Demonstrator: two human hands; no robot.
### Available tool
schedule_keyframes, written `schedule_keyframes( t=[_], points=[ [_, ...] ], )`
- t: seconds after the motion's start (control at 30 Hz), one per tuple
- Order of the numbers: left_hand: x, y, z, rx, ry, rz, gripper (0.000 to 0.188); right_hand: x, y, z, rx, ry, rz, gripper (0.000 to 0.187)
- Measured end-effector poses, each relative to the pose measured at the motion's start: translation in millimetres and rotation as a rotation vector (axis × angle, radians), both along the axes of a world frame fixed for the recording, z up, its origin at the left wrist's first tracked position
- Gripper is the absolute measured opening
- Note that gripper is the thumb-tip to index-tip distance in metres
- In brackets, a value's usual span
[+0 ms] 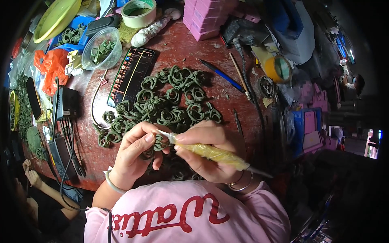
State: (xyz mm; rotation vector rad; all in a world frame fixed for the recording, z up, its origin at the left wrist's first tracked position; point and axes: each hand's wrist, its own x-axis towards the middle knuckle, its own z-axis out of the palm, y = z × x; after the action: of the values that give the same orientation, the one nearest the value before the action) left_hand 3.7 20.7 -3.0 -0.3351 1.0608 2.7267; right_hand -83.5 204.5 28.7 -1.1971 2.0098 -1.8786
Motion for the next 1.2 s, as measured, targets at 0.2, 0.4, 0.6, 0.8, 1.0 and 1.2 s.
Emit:
schedule_keyframes(
  t=[0.2, 0.4, 0.6, 0.8, 1.0, 1.2],
  points=[
    [-2.3, 0.6, 1.3, 0.053, -0.009, 0.025, 0.016, 1.5, 2.7, 0.2, -0.014, 0.086, -0.059, 0.037],
    [-1.7, -0.9, 2.4, 0.042, 0.014, 0.031, 0.022, 0.8, 3.9, -2.5, 0.071, 0.118, -0.104, 0.036],
    [-3.3, 0.8, 1.7, -0.154, 0.085, 0.059, 0.018, 5.8, 2.2, -3.8, 0.000, -0.098, -0.096, 0.019],
    [-2.6, 0.9, 0.0, -0.224, 0.088, 0.062, 0.017, 6.2, 3.8, -4.2, 0.026, -0.171, -0.224, 0.019],
    [-4.1, 3.5, -0.7, -0.216, 0.074, 0.095, 0.015, 2.4, 3.8, -3.3, -0.015, 0.023, -0.142, 0.015],
    [-4.6, 3.1, 0.0, -0.209, 0.106, 0.102, 0.013, -2.4, 2.7, -4.8, -0.020, 0.056, -0.123, 0.014]
  ],
)
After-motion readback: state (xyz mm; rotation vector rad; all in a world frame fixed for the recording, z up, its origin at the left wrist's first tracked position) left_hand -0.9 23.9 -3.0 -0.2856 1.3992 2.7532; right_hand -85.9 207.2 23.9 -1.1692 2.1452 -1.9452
